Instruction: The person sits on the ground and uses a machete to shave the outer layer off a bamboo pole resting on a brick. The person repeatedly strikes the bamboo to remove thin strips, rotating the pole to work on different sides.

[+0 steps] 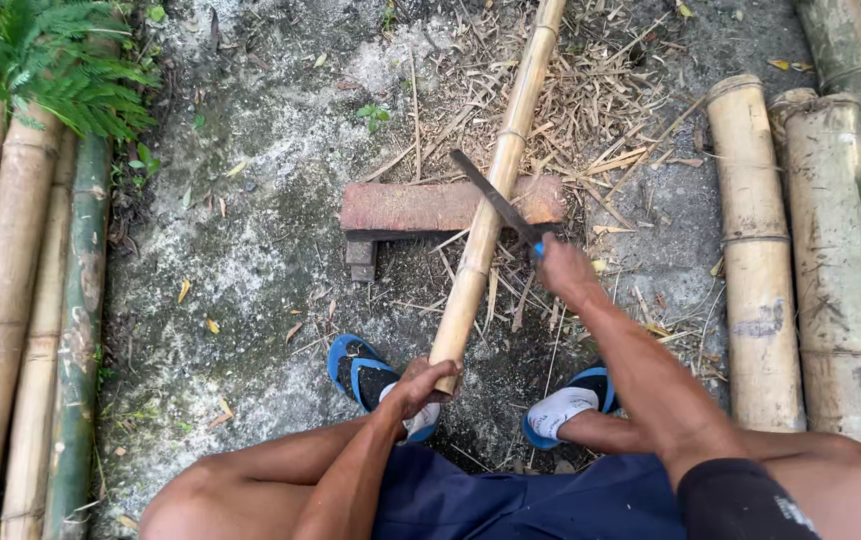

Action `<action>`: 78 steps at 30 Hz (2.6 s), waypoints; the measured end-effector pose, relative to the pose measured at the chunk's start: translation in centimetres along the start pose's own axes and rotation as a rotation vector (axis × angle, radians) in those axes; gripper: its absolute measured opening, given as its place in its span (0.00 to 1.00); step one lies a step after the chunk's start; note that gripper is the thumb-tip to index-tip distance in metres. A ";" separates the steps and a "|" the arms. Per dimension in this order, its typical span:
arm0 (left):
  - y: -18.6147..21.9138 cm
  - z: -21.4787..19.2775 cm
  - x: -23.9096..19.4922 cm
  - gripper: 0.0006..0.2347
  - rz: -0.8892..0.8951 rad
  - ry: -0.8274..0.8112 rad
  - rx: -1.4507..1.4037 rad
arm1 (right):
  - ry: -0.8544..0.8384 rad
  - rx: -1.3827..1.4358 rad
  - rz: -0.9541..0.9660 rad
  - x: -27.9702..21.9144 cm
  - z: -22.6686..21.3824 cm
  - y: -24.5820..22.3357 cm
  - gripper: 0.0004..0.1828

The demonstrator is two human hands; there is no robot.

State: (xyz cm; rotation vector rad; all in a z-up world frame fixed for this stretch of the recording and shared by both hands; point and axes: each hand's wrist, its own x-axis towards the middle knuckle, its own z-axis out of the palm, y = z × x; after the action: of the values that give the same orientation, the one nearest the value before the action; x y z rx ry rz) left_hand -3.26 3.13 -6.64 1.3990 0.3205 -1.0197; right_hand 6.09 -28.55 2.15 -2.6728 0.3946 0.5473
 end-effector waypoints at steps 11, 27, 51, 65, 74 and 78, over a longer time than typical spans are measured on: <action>3.0 2.6 -3.0 0.33 0.111 0.366 0.687 | 0.036 -0.092 -0.202 -5.5 7.8 -3.7 0.10; -0.2 2.0 -0.1 0.25 0.373 0.283 0.374 | -0.077 -0.315 -0.392 -6.0 5.3 -3.7 0.10; -1.7 1.1 0.2 0.17 0.140 0.011 0.062 | 0.006 -0.023 0.022 0.4 -1.6 -0.9 0.13; -3.0 0.5 2.0 0.25 -0.018 -0.115 -0.161 | 0.078 -0.152 -0.120 -1.0 0.8 -0.7 0.14; 0.3 4.4 -3.9 0.42 0.686 0.498 0.845 | 0.050 -0.011 -0.146 -0.1 3.6 -1.4 0.14; 0.7 4.6 -3.1 0.37 0.301 0.420 0.644 | 0.113 -0.100 -0.245 -3.7 5.3 -3.0 0.11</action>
State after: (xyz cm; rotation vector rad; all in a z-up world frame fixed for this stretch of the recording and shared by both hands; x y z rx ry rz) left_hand -6.19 0.12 -2.95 2.1780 0.0731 -0.5865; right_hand 2.13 -22.98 0.12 -2.8021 0.0684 0.3511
